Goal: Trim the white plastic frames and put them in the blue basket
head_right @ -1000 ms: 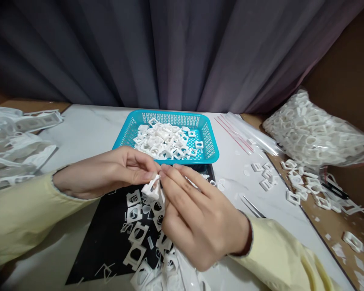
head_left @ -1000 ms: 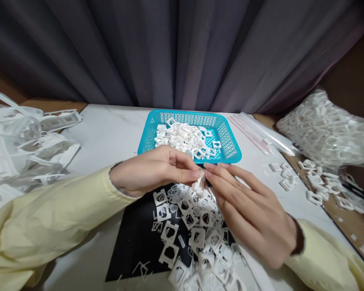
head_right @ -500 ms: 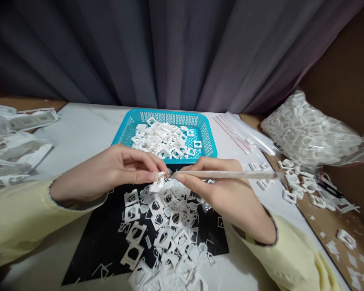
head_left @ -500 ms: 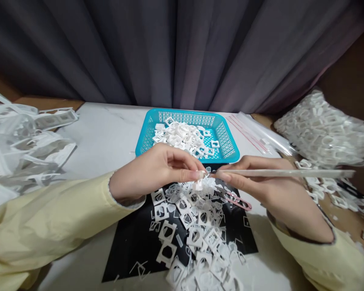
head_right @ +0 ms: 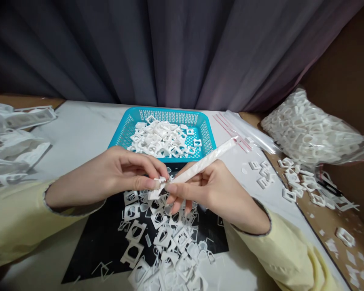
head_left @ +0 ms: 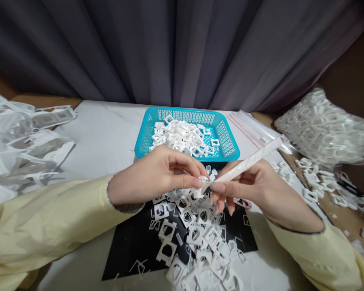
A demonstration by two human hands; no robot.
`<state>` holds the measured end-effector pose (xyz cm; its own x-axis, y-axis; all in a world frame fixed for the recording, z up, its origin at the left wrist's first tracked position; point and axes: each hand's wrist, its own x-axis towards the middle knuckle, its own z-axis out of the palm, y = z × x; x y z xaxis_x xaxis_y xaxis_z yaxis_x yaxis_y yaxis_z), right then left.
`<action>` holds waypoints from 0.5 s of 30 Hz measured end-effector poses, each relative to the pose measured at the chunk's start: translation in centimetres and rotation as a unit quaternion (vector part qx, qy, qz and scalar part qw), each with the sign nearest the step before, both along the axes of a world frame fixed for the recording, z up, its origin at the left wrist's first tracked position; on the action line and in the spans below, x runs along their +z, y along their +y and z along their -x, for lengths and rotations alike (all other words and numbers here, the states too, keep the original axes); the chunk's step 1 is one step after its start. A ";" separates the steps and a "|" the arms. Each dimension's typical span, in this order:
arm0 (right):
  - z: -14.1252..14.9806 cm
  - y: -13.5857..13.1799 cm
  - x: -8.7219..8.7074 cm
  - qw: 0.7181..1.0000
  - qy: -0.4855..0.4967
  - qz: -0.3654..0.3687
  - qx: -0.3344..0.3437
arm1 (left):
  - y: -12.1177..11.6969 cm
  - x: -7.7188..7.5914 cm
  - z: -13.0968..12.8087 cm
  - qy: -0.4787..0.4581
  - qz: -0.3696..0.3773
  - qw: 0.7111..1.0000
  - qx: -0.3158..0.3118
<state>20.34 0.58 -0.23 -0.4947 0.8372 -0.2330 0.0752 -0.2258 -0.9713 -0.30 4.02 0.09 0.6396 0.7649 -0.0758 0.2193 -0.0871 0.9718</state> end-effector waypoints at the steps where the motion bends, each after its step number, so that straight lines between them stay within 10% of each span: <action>1: 0.0 0.0 0.0 1.000 0.003 0.002 0.001 | 0.0 0.0 0.0 0.001 0.001 1.000 0.001; 15: 0.2 -0.1 -0.4 0.998 0.039 0.053 0.025 | -0.3 -0.4 -0.2 -0.008 0.023 1.000 -0.006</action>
